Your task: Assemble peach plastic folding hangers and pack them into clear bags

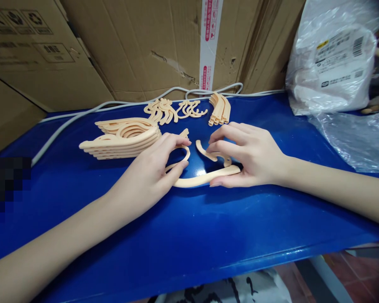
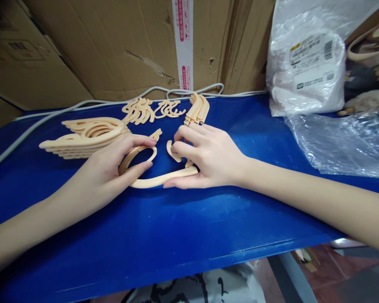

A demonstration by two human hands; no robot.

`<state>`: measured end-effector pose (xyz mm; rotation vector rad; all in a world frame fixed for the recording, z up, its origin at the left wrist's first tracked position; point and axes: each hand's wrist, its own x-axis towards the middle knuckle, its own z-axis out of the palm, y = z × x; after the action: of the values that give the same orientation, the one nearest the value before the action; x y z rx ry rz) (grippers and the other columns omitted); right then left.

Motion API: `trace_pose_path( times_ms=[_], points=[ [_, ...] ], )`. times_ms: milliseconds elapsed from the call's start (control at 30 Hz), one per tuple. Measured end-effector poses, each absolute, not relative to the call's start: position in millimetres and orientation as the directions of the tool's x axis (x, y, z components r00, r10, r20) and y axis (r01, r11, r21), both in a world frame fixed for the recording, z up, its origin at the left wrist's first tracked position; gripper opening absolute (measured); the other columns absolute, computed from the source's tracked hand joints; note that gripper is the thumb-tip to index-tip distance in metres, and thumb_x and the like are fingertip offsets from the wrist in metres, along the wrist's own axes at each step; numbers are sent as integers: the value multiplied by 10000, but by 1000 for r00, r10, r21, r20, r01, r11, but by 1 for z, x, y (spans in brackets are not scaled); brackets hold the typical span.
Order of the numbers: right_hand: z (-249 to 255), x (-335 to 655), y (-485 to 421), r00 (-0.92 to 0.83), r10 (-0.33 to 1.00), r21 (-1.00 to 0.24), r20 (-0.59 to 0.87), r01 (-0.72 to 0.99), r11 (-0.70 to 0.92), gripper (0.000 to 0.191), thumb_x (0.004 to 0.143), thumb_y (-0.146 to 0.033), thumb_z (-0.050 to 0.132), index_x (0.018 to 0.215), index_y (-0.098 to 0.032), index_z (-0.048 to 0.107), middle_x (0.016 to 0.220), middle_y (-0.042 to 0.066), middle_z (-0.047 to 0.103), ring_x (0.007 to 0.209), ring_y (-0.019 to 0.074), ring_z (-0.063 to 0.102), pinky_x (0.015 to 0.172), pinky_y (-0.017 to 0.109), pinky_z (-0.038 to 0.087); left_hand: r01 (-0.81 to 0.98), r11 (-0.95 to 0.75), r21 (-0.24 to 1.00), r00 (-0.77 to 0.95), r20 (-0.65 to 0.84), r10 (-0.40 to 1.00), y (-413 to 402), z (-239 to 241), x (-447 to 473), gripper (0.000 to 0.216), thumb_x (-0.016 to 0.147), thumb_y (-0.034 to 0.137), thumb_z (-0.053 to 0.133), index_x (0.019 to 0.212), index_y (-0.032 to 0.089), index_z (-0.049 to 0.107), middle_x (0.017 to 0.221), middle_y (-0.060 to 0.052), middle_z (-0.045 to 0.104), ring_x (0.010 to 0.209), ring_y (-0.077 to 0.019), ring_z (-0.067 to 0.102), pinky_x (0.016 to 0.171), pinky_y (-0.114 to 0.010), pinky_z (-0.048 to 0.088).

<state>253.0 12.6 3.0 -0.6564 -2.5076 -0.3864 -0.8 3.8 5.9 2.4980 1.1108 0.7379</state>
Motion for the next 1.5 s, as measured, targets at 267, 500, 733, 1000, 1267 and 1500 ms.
trace_pose_path(
  times_ms=[267, 500, 733, 1000, 1267, 1500],
  points=[
    [3, 251, 14, -801, 338, 134, 494, 455, 880, 508, 996, -612, 497, 972, -142, 687, 893, 84, 721, 770, 202, 630, 681, 344, 453, 621, -640, 452, 541, 343, 768, 1, 5, 0, 220, 986, 236, 550, 1203, 202, 572, 1213, -33, 671, 1163, -206, 634, 989, -336, 507],
    [2, 246, 3, -869, 198, 35, 453, 239, 970, 297, 1039, -364, 529, 1023, -113, 687, 988, 96, 750, 883, 205, 652, 751, 339, 514, 644, -634, 428, 543, 327, 773, 2, 2, -1, 266, 987, 274, 518, 1243, 224, 568, 1245, -25, 667, 1175, -226, 634, 1031, -392, 475],
    [0, 246, 3, -873, 229, -41, 431, 235, 971, 224, 1031, -246, 527, 1089, -94, 681, 1048, 102, 753, 961, 215, 652, 836, 356, 543, 640, -627, 444, 540, 320, 778, 2, 1, 1, 259, 952, 287, 539, 1193, 211, 597, 1209, -32, 684, 1136, -221, 649, 967, -348, 503],
    [0, 247, 6, -874, 286, -87, 394, 274, 958, 225, 1029, -251, 501, 1096, -127, 676, 1079, 101, 736, 933, 196, 641, 824, 329, 524, 598, -629, 497, 562, 300, 771, 3, 2, 2, 252, 920, 244, 529, 1162, 203, 588, 1200, -48, 674, 1142, -215, 648, 962, -337, 514],
    [0, 247, 7, -874, 316, -110, 368, 297, 949, 255, 1022, -272, 508, 1094, -112, 693, 1074, 114, 695, 933, 201, 622, 817, 328, 509, 583, -634, 509, 571, 299, 765, 3, 1, 1, 257, 912, 208, 518, 1159, 192, 585, 1204, -48, 668, 1148, -216, 645, 979, -337, 512],
    [0, 248, 7, -878, 317, -119, 359, 293, 949, 231, 1029, -264, 499, 1098, -135, 678, 1077, 106, 673, 933, 192, 603, 816, 331, 501, 566, -652, 504, 594, 298, 747, 3, 0, 1, 271, 926, 191, 510, 1188, 185, 580, 1208, -49, 653, 1162, -197, 637, 956, -305, 505]
  ],
)
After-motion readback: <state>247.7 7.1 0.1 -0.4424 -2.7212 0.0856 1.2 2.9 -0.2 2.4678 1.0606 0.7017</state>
